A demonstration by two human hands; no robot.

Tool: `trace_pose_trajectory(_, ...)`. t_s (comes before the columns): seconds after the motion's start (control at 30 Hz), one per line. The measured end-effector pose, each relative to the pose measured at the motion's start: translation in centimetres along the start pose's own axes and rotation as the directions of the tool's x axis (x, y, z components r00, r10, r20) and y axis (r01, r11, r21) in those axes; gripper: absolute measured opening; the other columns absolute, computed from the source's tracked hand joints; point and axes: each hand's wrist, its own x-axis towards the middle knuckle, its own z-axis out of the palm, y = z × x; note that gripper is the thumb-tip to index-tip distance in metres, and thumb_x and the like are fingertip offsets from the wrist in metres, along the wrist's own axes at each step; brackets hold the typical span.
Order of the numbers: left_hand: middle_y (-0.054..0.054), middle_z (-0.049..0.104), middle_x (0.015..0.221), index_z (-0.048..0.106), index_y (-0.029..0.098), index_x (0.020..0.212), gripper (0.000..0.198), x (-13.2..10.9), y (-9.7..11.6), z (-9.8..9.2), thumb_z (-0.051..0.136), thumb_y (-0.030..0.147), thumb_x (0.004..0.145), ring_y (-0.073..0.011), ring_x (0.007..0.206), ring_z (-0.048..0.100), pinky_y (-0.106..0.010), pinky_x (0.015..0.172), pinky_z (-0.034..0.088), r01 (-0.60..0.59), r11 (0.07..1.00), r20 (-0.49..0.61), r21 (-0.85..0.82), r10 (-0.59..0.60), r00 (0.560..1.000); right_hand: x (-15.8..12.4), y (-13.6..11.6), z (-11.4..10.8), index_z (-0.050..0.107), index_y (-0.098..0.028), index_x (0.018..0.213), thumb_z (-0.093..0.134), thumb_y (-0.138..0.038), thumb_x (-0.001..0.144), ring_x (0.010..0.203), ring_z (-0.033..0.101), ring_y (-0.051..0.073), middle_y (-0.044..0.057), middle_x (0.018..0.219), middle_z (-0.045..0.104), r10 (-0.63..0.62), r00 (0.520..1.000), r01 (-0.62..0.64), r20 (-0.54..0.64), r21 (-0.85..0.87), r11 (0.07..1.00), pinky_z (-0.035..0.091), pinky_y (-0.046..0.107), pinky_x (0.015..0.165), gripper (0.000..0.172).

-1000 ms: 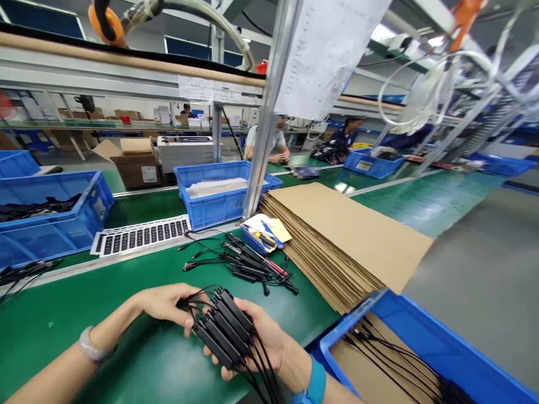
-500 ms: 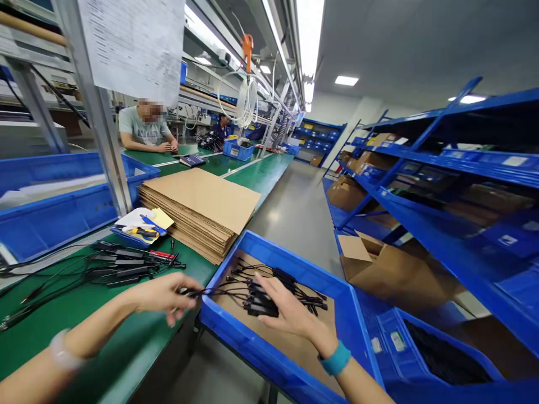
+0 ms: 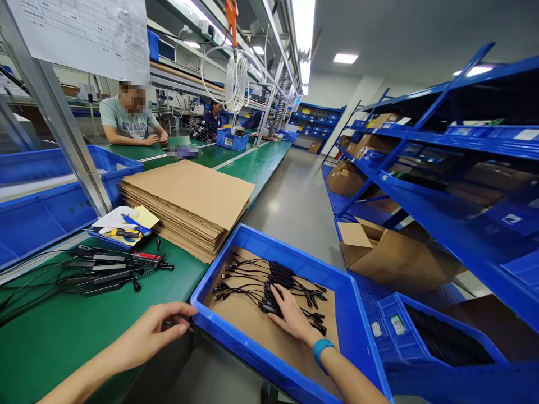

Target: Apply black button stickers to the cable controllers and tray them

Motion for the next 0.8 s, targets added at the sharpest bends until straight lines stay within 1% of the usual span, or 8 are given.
trace_pose_trajectory(0.1,-0.007,0.066,0.119,0.065,0.022,0.118,0.040,-2.1,-2.1,-0.5,0.055,0.042,0.086,-0.0246,0.106,0.059,-0.036,0.094,0.047,0.033,0.999,-0.006,-0.036,-0.033,0.999,0.7,1.0,-0.2,0.040,-0.022,0.145,0.057,-0.051,0.085,0.137,0.035,0.036,0.017,0.147,0.040,0.050,0.995,-0.051,-0.083,-0.010,0.999,0.033,0.057,0.107,0.068)
trace_pose_trajectory(0.17,-0.007,0.066,0.121,0.065,0.025,0.119,0.042,-3.3,-3.6,-0.7,0.055,0.048,0.086,-0.0251,0.109,0.059,-0.037,0.097,0.047,0.052,0.997,-0.008,-0.050,-0.053,0.999,1.0,2.3,-0.7,0.050,-0.023,0.136,0.050,-0.048,0.089,0.128,0.047,0.032,0.015,0.137,0.051,0.131,0.982,-0.130,-0.140,0.017,0.991,0.040,0.053,0.101,0.053)
trace_pose_trajectory(0.23,-0.006,0.065,0.123,0.065,0.026,0.119,0.044,-4.3,-4.9,-0.9,0.054,0.052,0.086,-0.0259,0.111,0.058,-0.038,0.099,0.046,0.070,0.996,-0.016,-0.056,-0.071,0.997,1.2,3.9,-1.5,0.063,-0.019,0.117,0.037,-0.037,0.095,0.109,0.059,0.030,0.016,0.116,0.063,0.211,0.962,-0.209,-0.171,0.031,0.977,0.046,0.048,0.092,0.039)
trace_pose_trajectory(0.33,-0.006,0.066,0.124,0.066,0.026,0.119,0.047,-5.0,-6.0,-1.6,0.053,0.056,0.085,-0.0269,0.112,0.059,-0.038,0.101,0.047,0.095,0.992,-0.022,-0.084,-0.097,0.995,1.1,6.2,-2.2,0.068,-0.016,0.089,0.036,-0.028,0.093,0.085,0.064,0.028,0.013,0.089,0.066,0.237,0.962,-0.238,-0.133,0.007,0.971,0.049,0.042,0.079,0.034)
trace_pose_trajectory(0.43,-0.006,0.067,0.122,0.067,0.025,0.117,0.051,-5.1,-6.5,-2.0,0.055,0.060,0.082,-0.0275,0.112,0.061,-0.037,0.101,0.048,0.112,0.985,-0.039,-0.135,-0.118,0.992,1.1,7.5,-2.3,0.066,-0.017,0.078,0.045,-0.027,0.088,0.077,0.062,0.026,0.010,0.083,0.064,0.221,0.972,-0.223,-0.083,-0.017,0.975,0.049,0.038,0.072,0.025)
trace_pose_trajectory(0.53,-0.006,0.067,0.122,0.068,0.024,0.117,0.053,-5.2,-7.0,-2.2,0.055,0.061,0.082,-0.0274,0.114,0.061,-0.037,0.102,0.048,0.121,0.979,-0.055,-0.165,-0.131,0.990,1.4,7.8,-2.3,0.063,-0.018,0.070,0.044,-0.028,0.088,0.075,0.061,0.025,0.010,0.080,0.063,0.191,0.980,-0.192,-0.050,-0.033,0.981,0.048,0.036,0.069,0.028)
trace_pose_trajectory(0.73,-0.005,0.068,0.122,0.067,0.025,0.118,0.052,-5.6,-7.8,-2.2,0.054,0.061,0.083,-0.0267,0.114,0.061,-0.036,0.101,0.049,0.128,0.979,-0.049,-0.157,-0.137,0.989,1.2,8.0,-3.2,0.065,-0.020,0.068,0.040,-0.032,0.092,0.079,0.062,0.024,0.009,0.080,0.064,0.112,0.994,-0.112,0.013,-0.038,0.993,0.049,0.036,0.076,0.038)
trace_pose_trajectory(0.8,-0.005,0.069,0.120,0.068,0.025,0.117,0.051,-5.6,-7.5,-2.3,0.056,0.060,0.082,-0.0264,0.112,0.062,-0.035,0.100,0.049,0.124,0.978,-0.055,-0.168,-0.134,0.989,0.9,7.6,-3.3,0.069,-0.019,0.074,0.036,-0.033,0.094,0.083,0.063,0.025,0.011,0.083,0.066,0.121,0.993,-0.120,0.004,-0.052,0.991,0.050,0.038,0.079,0.040)
